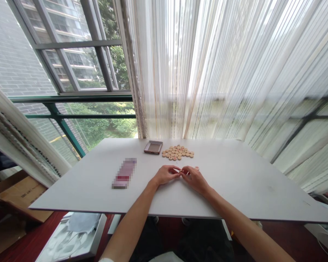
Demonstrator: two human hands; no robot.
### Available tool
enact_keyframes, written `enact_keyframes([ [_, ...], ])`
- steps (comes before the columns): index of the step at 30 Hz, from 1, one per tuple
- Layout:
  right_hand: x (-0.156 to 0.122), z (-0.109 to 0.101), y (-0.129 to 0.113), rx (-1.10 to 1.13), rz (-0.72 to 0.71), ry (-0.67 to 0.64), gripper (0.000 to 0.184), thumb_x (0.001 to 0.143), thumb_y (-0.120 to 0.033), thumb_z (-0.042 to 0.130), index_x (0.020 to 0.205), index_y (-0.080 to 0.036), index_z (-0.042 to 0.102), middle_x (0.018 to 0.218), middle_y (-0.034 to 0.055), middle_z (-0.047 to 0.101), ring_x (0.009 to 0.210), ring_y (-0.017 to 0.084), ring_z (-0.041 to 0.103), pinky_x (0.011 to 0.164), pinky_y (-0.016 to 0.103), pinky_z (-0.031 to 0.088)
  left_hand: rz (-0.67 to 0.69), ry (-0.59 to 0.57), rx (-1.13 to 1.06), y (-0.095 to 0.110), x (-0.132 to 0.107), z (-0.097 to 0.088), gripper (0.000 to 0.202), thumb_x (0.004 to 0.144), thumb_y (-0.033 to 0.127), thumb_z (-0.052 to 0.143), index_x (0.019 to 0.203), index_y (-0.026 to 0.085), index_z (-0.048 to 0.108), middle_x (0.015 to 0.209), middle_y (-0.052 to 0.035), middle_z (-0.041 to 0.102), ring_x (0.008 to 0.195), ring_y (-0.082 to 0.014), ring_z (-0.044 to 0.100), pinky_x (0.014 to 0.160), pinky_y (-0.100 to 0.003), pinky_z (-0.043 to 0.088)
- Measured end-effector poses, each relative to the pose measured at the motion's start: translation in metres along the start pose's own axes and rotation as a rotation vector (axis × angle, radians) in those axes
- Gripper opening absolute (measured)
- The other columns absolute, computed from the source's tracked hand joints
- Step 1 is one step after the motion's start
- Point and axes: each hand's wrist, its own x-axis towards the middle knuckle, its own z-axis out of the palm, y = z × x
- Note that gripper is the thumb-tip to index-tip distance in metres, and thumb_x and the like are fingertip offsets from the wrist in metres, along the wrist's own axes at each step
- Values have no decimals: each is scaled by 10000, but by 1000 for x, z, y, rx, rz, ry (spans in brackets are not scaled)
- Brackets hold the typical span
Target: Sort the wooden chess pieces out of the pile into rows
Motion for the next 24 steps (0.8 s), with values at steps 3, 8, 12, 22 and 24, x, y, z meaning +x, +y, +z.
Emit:
enact_keyframes([
  [3,0,0,1,-7,3,-1,105,921,-311,562,923,-214,602,817,36,678,730,178,637,710,309,477,-8,-14,8,2,0,0,401,766,426,719,1088,187,716,922,-67,765,890,-213,715,833,-289,533],
  [8,-1,0,2,-15,16,-9,135,934,-336,545,920,-213,597,808,33,677,699,168,627,673,288,472,-21,-15,19,3,0,-1,394,765,421,718,1083,190,720,912,-61,767,885,-210,716,838,-284,531],
  [12,0,0,2,-9,15,-13,163,955,-343,507,919,-211,596,809,38,672,701,169,623,681,290,473,-18,-19,20,3,0,0,385,771,418,713,1087,197,718,908,-57,767,876,-206,716,829,-283,533],
  [22,1,-3,-5,39,6,-10,125,949,-238,465,957,-205,585,864,56,685,755,177,634,707,294,472,-4,5,23,-3,1,1,393,766,431,720,1080,195,713,897,-66,763,860,-208,715,822,-291,537],
  [24,0,-3,-5,40,5,-14,124,934,-209,468,976,-205,584,875,56,684,766,176,634,716,295,475,1,9,13,-4,1,1,393,767,423,722,1081,189,709,903,-70,761,852,-205,714,814,-293,540],
])
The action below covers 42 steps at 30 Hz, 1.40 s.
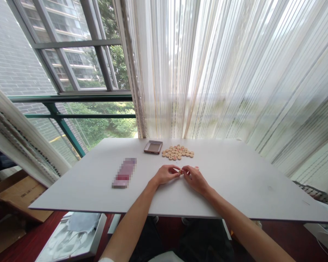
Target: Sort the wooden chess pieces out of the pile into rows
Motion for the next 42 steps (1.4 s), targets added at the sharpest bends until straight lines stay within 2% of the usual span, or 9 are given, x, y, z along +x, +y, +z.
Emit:
enact_keyframes([
  [6,-1,0,0,-15,0,-12,182,881,-157,491,1034,-212,571,895,46,674,767,169,629,718,295,485,9,-2,-32,-1,1,0,392,774,407,721,1090,176,700,906,-81,758,846,-206,714,791,-292,546],
  [21,0,2,1,-18,-30,-1,181,856,-189,549,1031,-221,580,911,48,663,810,182,630,725,316,519,9,27,-45,-3,2,2,394,832,441,655,1095,150,686,910,-100,759,850,-214,725,786,-307,553],
  [31,-1,2,2,7,-40,-11,171,864,-199,564,1031,-223,592,920,51,661,824,184,630,725,320,532,-2,8,-36,-1,2,-1,419,800,441,694,1103,152,681,921,-102,758,844,-216,719,769,-303,553],
  [42,-2,2,1,2,-67,-6,169,871,-207,560,1035,-230,592,899,50,657,812,190,631,725,321,533,-7,19,-44,2,0,0,385,765,444,730,1004,144,699,874,-98,758,839,-214,721,765,-296,548],
])
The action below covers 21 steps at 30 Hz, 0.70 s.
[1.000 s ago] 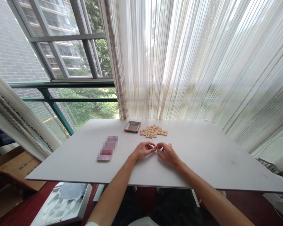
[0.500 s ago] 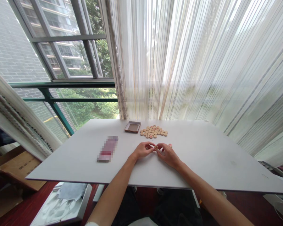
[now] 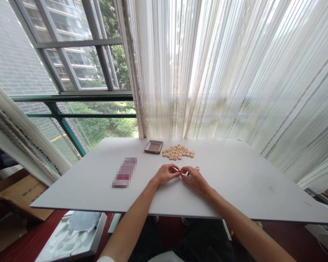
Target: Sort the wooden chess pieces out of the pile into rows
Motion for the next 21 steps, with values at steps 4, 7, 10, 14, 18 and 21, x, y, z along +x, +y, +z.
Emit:
enact_keyframes([
  [4,0,-1,-1,-5,-10,-16,174,873,-202,566,1041,-234,597,908,50,657,810,188,631,736,322,530,-14,16,-2,1,0,1,372,752,433,743,987,147,700,860,-92,757,831,-211,722,767,-295,547],
  [7,0,-1,-1,-10,-15,-20,173,873,-203,573,1041,-234,603,901,52,657,799,187,630,737,322,529,-21,34,-13,2,0,1,365,746,442,744,958,148,701,853,-89,757,826,-212,723,753,-287,547],
  [10,0,-1,0,-18,-20,-21,182,870,-213,583,1049,-237,608,895,52,658,792,188,634,733,323,532,-24,43,-19,2,0,2,379,739,470,742,931,145,702,853,-91,756,825,-215,723,732,-281,550],
  [14,0,-1,0,-23,-24,-32,188,865,-226,600,1053,-239,610,895,51,657,792,188,636,733,322,534,-39,39,-21,3,0,2,415,725,507,742,919,143,701,845,-91,757,816,-219,724,719,-283,554],
  [18,0,-1,0,-27,-18,-36,175,871,-238,606,1046,-244,606,893,49,653,811,193,634,738,318,530,-26,31,-24,4,0,2,409,739,518,726,916,150,699,850,-88,758,814,-217,725,725,-281,554],
  [21,0,-1,-1,-42,-7,-29,167,873,-245,610,1040,-246,608,886,45,653,816,193,634,736,310,526,-16,27,-25,5,0,2,392,763,513,706,917,153,695,850,-87,759,811,-214,726,725,-280,553],
])
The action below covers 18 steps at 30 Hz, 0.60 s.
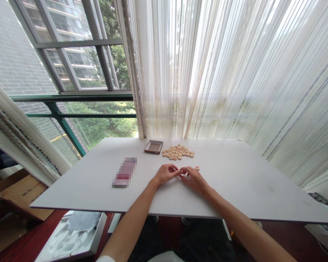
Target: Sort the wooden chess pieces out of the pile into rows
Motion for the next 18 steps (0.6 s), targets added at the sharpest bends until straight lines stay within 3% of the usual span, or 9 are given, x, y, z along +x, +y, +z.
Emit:
enact_keyframes([
  [18,1,-1,-4,-32,-20,21,205,881,-245,609,1086,-236,610,903,50,654,789,178,638,736,299,519,14,6,32,-3,1,0,337,787,455,693,937,153,695,861,-81,760,823,-214,727,745,-283,545],
])
